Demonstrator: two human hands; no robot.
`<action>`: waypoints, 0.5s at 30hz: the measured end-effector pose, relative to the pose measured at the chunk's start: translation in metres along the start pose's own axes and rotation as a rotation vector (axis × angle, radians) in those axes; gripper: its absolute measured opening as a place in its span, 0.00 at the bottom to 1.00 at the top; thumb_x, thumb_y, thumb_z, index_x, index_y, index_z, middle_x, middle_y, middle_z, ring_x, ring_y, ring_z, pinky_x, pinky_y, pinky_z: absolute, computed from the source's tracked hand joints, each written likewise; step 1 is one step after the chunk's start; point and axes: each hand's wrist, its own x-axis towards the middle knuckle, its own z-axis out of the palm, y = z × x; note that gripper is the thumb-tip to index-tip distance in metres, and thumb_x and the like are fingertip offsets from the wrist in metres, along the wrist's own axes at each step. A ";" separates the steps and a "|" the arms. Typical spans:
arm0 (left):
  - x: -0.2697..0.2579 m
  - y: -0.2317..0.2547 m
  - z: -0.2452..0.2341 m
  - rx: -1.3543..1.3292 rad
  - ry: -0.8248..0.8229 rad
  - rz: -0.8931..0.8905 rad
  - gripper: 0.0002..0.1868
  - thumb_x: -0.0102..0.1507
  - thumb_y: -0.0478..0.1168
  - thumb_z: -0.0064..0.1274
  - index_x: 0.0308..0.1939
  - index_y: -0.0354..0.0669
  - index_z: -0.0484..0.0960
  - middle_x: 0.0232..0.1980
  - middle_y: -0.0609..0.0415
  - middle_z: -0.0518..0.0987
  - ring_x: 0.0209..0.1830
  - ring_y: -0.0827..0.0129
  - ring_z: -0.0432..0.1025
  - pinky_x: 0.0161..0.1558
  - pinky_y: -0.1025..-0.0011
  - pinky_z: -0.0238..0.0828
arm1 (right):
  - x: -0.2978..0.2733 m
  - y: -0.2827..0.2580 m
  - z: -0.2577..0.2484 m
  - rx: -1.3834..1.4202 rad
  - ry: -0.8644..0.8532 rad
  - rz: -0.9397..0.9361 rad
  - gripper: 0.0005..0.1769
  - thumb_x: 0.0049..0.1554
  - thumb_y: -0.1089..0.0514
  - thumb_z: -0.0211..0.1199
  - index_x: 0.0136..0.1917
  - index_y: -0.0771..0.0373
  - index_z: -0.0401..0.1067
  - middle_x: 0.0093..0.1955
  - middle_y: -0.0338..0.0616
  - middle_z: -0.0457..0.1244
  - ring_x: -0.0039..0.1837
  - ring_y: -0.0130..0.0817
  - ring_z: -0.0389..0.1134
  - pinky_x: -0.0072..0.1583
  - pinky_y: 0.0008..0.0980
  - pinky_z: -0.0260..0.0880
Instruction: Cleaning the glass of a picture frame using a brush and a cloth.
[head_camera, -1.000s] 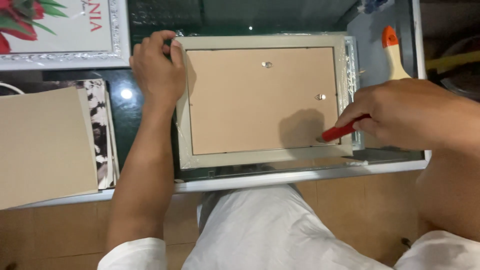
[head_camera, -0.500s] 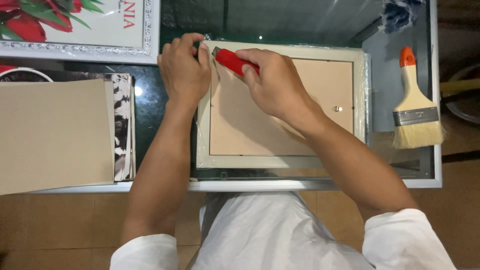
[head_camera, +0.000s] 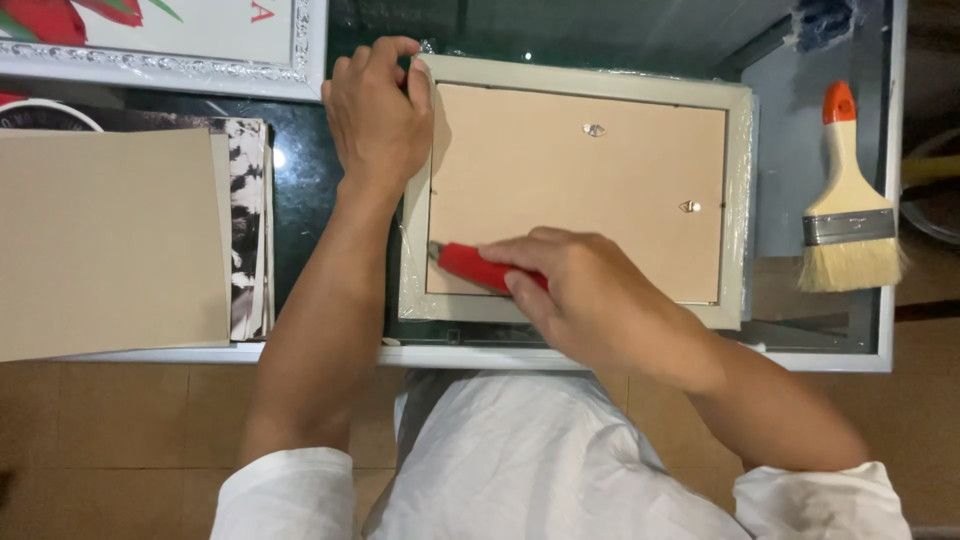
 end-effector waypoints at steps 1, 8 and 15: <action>-0.001 0.000 0.000 0.002 -0.003 -0.003 0.06 0.66 0.41 0.55 0.46 0.52 0.85 0.31 0.59 0.73 0.34 0.64 0.67 0.44 0.61 0.63 | -0.003 0.000 0.001 0.003 -0.004 0.000 0.18 0.53 0.68 0.58 0.57 0.69 0.77 0.48 0.50 0.72 0.37 0.40 0.72 0.41 0.33 0.73; -0.002 0.000 0.000 -0.008 0.026 0.035 0.06 0.66 0.40 0.56 0.46 0.52 0.84 0.31 0.60 0.73 0.34 0.63 0.67 0.43 0.62 0.63 | -0.012 0.003 -0.001 -0.093 -0.114 -0.069 0.20 0.53 0.68 0.59 0.59 0.61 0.79 0.39 0.43 0.65 0.31 0.37 0.65 0.36 0.33 0.68; -0.001 0.001 -0.002 0.010 0.009 0.046 0.06 0.67 0.40 0.56 0.47 0.50 0.85 0.31 0.59 0.73 0.33 0.65 0.66 0.44 0.62 0.63 | -0.011 0.008 -0.010 -0.192 -0.161 -0.082 0.19 0.53 0.65 0.62 0.57 0.55 0.81 0.41 0.42 0.66 0.29 0.35 0.66 0.33 0.33 0.67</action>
